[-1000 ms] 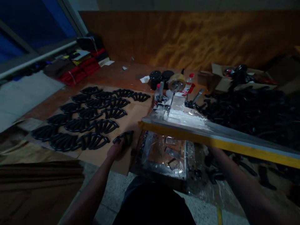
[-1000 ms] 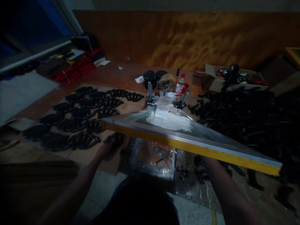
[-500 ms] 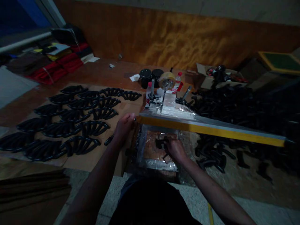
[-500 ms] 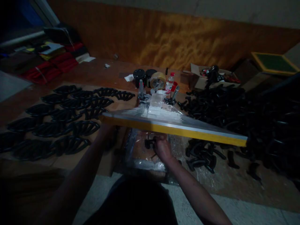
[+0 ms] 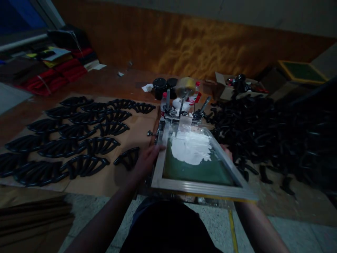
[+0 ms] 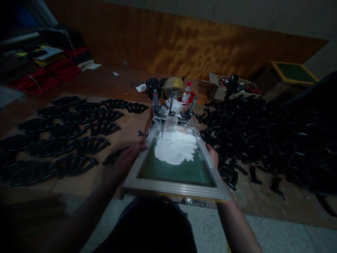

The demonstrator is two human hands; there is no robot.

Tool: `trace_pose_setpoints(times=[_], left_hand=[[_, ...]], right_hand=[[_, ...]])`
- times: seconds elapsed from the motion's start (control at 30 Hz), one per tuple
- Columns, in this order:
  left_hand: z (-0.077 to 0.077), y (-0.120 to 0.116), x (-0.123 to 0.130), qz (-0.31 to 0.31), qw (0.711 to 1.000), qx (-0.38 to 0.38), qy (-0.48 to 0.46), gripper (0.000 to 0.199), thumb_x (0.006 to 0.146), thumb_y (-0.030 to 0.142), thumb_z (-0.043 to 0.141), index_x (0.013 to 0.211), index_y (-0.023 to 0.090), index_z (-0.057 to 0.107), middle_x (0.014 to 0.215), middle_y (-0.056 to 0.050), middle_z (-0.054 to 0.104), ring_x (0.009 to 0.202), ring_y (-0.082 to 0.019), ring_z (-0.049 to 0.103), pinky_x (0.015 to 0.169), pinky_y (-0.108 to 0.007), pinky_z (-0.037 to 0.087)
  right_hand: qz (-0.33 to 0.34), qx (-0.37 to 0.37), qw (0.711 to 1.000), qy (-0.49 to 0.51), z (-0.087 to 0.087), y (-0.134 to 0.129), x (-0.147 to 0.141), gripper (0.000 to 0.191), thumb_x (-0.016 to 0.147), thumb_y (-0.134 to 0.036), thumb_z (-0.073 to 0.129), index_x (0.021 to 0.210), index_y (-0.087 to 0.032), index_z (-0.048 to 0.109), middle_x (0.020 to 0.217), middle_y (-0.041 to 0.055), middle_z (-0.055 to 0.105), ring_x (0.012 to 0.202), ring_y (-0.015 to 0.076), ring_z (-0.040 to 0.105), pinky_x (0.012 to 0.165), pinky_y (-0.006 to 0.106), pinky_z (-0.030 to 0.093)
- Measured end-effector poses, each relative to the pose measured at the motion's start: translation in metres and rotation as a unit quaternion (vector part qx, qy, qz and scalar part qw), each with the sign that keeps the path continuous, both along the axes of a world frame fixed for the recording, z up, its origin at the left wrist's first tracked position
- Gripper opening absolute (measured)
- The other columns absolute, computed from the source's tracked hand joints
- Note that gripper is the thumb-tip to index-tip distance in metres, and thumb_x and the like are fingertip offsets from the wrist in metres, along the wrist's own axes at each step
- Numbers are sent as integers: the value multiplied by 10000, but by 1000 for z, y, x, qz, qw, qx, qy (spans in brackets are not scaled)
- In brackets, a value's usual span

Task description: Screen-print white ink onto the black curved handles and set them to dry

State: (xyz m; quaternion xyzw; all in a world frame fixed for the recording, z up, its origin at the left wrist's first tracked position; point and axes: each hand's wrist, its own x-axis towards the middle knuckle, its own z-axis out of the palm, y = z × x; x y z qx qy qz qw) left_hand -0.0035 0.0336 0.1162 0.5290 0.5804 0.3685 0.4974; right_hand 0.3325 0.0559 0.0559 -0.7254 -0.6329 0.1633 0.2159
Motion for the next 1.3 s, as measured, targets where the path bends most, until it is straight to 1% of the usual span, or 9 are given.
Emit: trace_pose_setpoints(times=[0.1,0.2,0.3,0.4,0.63,0.8,0.97,1.17,1.3], left_hand=[[-46,-17,-4,-14,998,-67,2,630,816,568,563,1299,166,614,993,-79,725,912,-251,653,744,-325,534],[-92,-20,-1,-20,996,-90,10,744,825,525,580,1446,136,451,918,-79,725,804,-224,664,706,-318,537],[-121,-18,1,-34,996,-81,20,712,867,483,530,1468,121,408,975,-89,731,858,-225,679,778,-331,544],[-129,-15,0,-39,995,-70,52,658,882,451,510,1442,112,445,1057,-112,724,952,-244,678,861,-357,535],[-125,-16,-1,-32,995,-80,47,577,888,386,517,1410,142,483,1167,-116,705,1015,-239,674,890,-356,538],[-122,-17,-1,-22,996,-73,36,591,871,410,546,1386,124,502,1048,-111,726,917,-232,683,815,-344,548],[-116,-17,1,-15,995,-90,30,635,853,445,567,1393,120,496,820,-63,712,721,-206,660,650,-308,527],[-74,-17,-3,-14,995,-98,-8,698,810,487,616,1400,134,496,925,-76,722,788,-204,657,675,-296,522],[-28,-9,0,46,996,-67,-47,617,911,622,373,1224,161,639,953,-79,725,824,-205,664,678,-297,526]], right_hand=[[-33,97,993,-52,18,27,0,425,909,-297,464,1224,-57,617,1192,202,660,1060,272,621,906,400,500],[106,151,975,-125,31,49,-46,602,828,-300,635,1382,-116,490,1477,208,424,1301,330,440,1027,461,407],[220,44,953,-203,30,55,-94,454,850,-240,602,1291,-144,549,1345,183,547,1192,309,519,969,414,433],[272,-74,929,-240,20,38,-112,241,893,-173,496,1090,-160,633,1063,132,676,981,254,616,824,331,470],[496,-73,843,-196,26,1,-85,198,809,-106,544,942,-203,654,965,55,694,936,195,616,752,265,428],[416,6,885,-209,12,-1,-88,185,854,-159,530,983,-175,662,963,89,691,911,215,612,736,292,429],[465,10,872,-156,-5,-17,-84,269,806,-125,556,1049,-181,658,1029,81,697,891,197,632,727,273,448],[282,27,951,-123,41,53,-92,517,896,-321,586,1400,-254,492,1190,75,685,1010,237,648,802,303,472],[84,78,992,-44,69,93,-40,476,926,-445,528,1343,-218,564,1047,94,720,865,232,662,775,337,486]])
